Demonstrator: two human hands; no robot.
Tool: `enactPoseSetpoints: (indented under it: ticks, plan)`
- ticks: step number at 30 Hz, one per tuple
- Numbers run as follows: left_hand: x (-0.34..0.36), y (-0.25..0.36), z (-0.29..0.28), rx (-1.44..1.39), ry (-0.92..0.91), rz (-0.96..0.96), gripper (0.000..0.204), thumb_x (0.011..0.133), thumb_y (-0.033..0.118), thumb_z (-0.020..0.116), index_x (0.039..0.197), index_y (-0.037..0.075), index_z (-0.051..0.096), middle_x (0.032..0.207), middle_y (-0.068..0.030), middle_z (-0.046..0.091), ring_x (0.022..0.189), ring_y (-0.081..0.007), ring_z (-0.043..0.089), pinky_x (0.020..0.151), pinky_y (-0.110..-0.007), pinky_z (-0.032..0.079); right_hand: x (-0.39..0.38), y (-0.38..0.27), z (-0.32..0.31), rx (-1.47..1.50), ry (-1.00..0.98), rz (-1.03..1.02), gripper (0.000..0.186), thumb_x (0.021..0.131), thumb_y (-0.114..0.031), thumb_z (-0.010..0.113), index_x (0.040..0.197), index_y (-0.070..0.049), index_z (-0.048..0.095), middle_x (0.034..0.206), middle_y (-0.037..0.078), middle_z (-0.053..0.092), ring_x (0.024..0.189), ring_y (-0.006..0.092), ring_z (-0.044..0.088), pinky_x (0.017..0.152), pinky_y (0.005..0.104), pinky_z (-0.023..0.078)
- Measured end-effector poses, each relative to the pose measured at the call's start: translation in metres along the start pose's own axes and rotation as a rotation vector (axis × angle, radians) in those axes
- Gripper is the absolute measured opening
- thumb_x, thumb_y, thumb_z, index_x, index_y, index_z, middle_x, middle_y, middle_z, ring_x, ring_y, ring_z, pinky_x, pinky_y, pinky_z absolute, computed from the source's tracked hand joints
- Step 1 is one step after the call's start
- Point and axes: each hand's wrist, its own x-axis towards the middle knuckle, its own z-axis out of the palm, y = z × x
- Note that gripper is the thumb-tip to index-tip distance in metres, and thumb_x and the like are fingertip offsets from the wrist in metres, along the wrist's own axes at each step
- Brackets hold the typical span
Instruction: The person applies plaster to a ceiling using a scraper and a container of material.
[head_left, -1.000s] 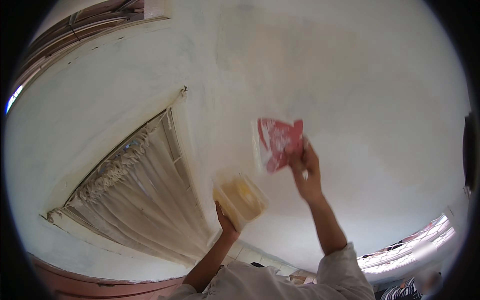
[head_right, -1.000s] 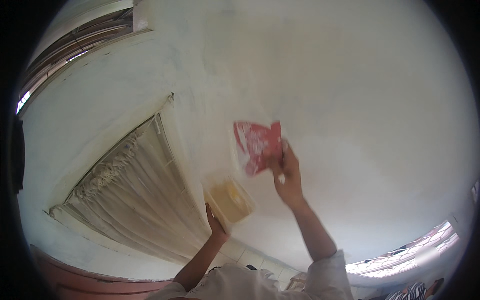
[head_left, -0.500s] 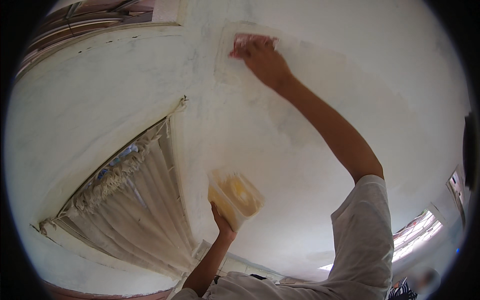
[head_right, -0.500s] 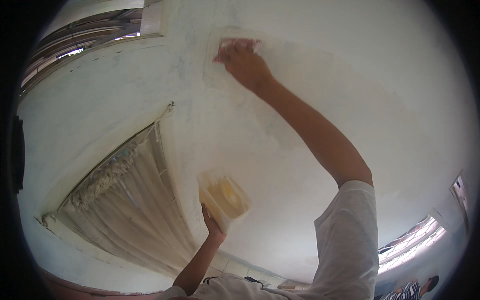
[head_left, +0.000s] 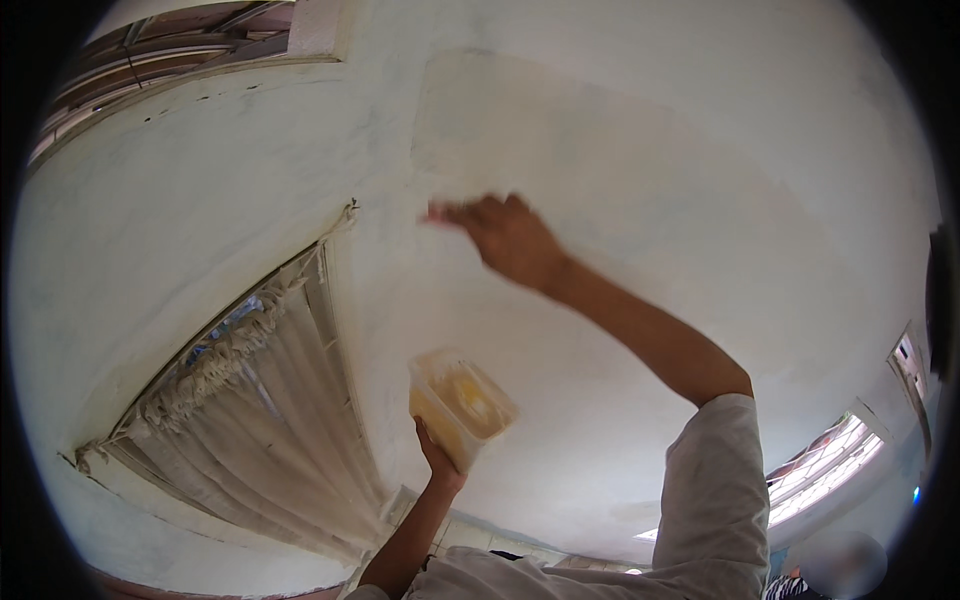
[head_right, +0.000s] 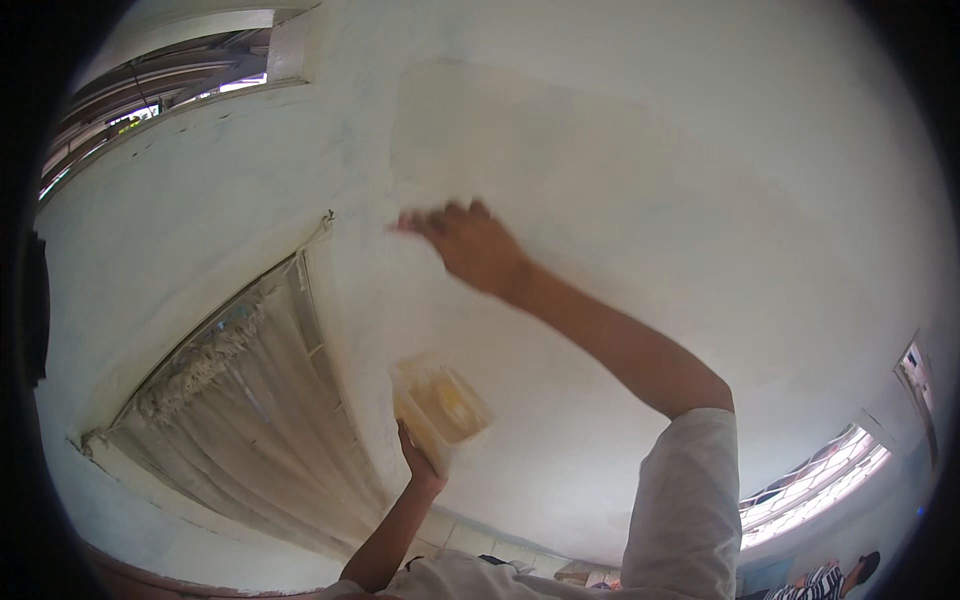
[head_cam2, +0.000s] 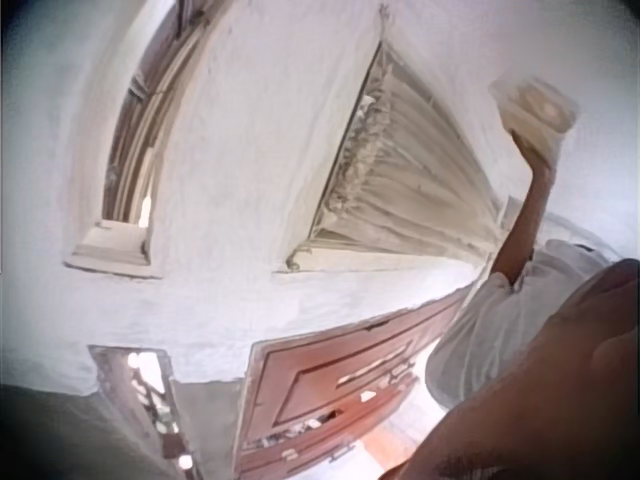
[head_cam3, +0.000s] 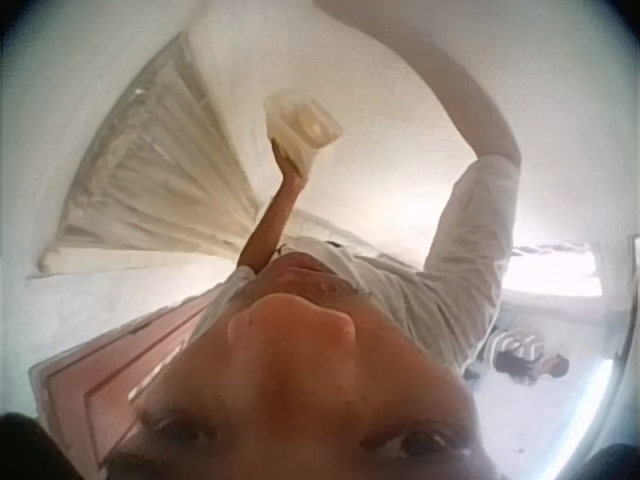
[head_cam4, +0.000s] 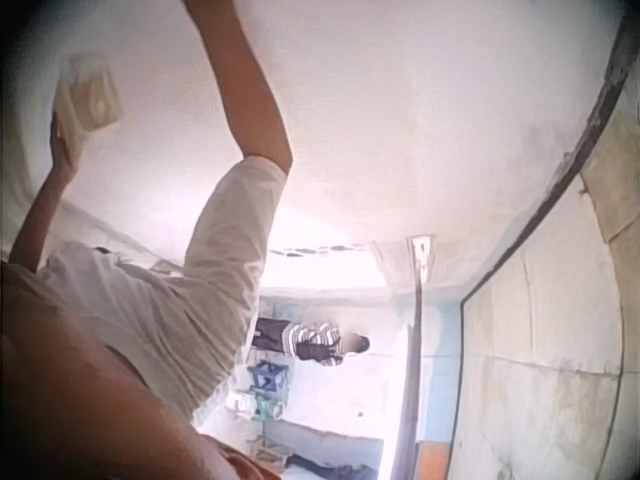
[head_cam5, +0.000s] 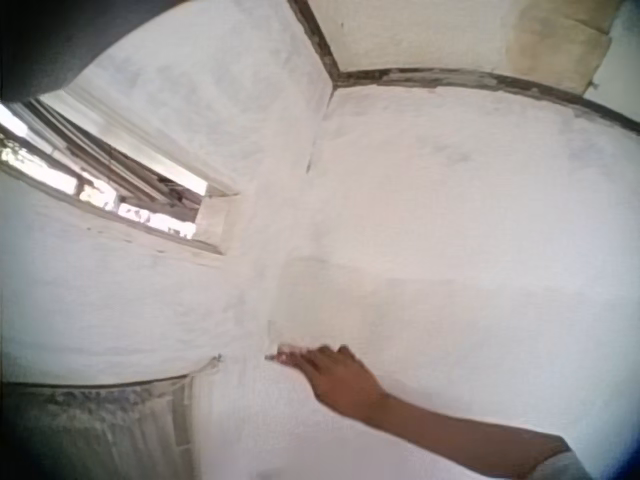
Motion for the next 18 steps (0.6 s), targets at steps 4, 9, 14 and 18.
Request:
enactPoseSetpoints:
  ticks: [4,9,14,18]
  plan:
    - [0.025,-0.016,0.015,-0.056,-0.04,0.029,0.074,0.101,0.07,0.034,0.155,0.019,0.033,0.152,-0.0042,0.042,0.14,-0.0239,0.042,0.115,-0.042,0.04,0.056,0.078,-0.068,-0.202,0.317,0.084,0.042,0.09,-0.003,0.054,0.127,-0.018,0.068,0.108,0.007,0.071,0.102,0.0267,0.064,0.085,0.043,0.049]
    - [0.038,-0.031,0.035,-0.004,-0.018,0.111,0.073,0.102,0.069,0.035,0.156,0.02,0.031,0.154,-0.0037,0.04,0.142,-0.0233,0.04,0.116,-0.042,0.039,0.061,0.11,-0.079,-0.455,0.163,0.132,0.036,0.09,-0.006,0.06,0.125,-0.012,0.067,0.115,0.009,0.067,0.108,0.0272,0.062,0.091,0.0476,0.048]
    - [0.028,-0.029,0.04,-0.041,-0.003,0.066,0.071,0.102,0.067,0.035,0.155,0.02,0.032,0.153,-0.0034,0.041,0.141,-0.0233,0.041,0.116,-0.042,0.038,-0.025,0.05,0.007,-0.496,0.006,-0.115,0.041,0.089,-0.018,0.058,0.128,-0.007,0.064,0.113,0.009,0.063,0.116,0.0285,0.057,0.097,0.05,0.05]
    - [0.014,-0.027,0.027,-0.013,0.006,0.037,0.073,0.102,0.066,0.036,0.157,0.019,0.032,0.154,-0.0037,0.042,0.144,-0.0241,0.04,0.119,-0.043,0.035,-0.098,-0.018,0.061,-0.191,-0.128,-0.145,0.04,0.087,-0.016,0.062,0.125,-0.006,0.065,0.107,0.008,0.064,0.108,0.0254,0.061,0.089,0.0434,0.053]
